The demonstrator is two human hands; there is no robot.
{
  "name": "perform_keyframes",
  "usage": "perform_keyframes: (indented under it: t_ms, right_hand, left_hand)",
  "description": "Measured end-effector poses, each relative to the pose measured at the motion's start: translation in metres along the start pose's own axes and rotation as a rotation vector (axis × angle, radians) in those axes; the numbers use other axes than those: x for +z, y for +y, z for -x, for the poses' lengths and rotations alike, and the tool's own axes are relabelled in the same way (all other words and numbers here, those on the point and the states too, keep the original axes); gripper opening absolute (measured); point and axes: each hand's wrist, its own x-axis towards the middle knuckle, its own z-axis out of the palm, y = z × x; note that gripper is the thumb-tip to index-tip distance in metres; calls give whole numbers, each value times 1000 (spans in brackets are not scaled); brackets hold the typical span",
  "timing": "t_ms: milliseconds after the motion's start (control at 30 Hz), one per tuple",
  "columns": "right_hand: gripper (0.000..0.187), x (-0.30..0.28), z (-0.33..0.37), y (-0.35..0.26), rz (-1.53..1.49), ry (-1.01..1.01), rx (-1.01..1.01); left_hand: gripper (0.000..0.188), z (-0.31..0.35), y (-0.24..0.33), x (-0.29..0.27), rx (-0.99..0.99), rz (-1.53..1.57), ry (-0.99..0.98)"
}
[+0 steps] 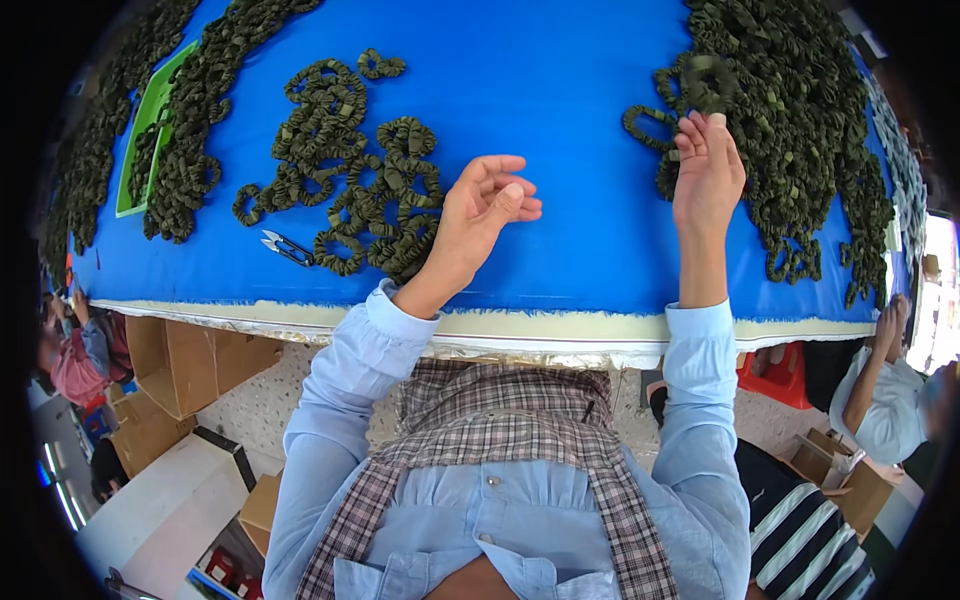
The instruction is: The person sits at a blue table and repeatedly picks up green camouflage cords, folding and twisting them by hand into compact loops. The finished loops are placed into a green tray on the table. The process is repetitive and involves handling the cords one at a time.
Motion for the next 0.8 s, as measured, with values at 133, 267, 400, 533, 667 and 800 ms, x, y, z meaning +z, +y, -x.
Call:
perform_keyframes:
  t_ms: [133, 267, 400, 533, 667, 800]
  right_hand:
    - [26, 55, 11, 21, 380, -261, 152]
    - [20, 131, 14, 66, 662, -843, -413]
    - [18, 161, 20, 89, 819, -1156, -475]
    - [16, 147, 4, 82, 835, -1143, -462]
    - [21, 131, -32, 75, 943, -889, -584]
    - [28, 111, -119, 96, 1119, -674, -989]
  left_hand:
    - [28, 0, 0, -4, -39, 38, 100]
    - [24, -2, -2, -7, -74, 59, 95]
    - [21, -3, -2, -12, -93, 131, 141]
    - [19, -2, 1, -11, -107, 148, 171]
    - [18, 0, 2, -9, -116, 139, 174]
    - [17, -3, 1, -11, -129, 129, 146]
